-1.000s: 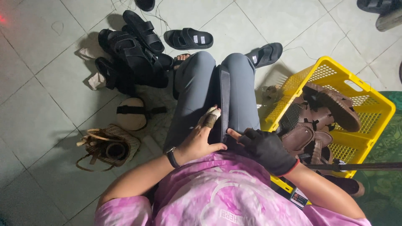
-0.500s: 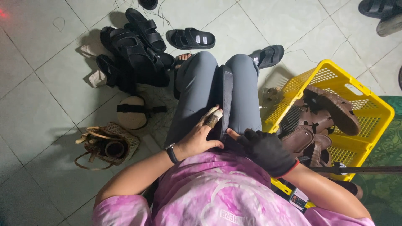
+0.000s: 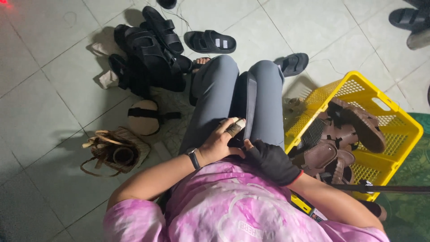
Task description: The person is hand-sewing the sole of a shoe using a needle and thread.
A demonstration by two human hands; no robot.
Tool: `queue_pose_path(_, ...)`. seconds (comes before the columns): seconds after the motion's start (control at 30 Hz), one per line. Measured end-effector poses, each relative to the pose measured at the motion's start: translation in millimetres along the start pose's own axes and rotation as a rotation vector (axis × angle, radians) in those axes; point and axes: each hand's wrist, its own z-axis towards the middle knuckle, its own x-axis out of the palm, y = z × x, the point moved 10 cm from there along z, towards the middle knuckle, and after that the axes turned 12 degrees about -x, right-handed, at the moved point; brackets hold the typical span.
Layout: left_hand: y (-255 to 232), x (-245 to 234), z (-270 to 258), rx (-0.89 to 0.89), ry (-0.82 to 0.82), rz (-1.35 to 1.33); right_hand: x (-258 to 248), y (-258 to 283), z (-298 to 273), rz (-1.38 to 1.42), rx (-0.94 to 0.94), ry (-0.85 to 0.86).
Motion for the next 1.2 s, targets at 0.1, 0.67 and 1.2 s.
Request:
queue_pose_path(0.1,-11,-6,-3,-0.027,0.064,0.054,12,-19,-10,0.373,0.143,-0.089)
queue_pose_path(0.67,-14,-11,-8,-0.517,0.37,-0.907,-20,-12,-32,-0.045,0.001,-0.285)
queue_pose_path(1.2,-40,-46,-9,-0.475,0.423,-0.075,-55,3,-32,0.363,-0.031,-0.215)
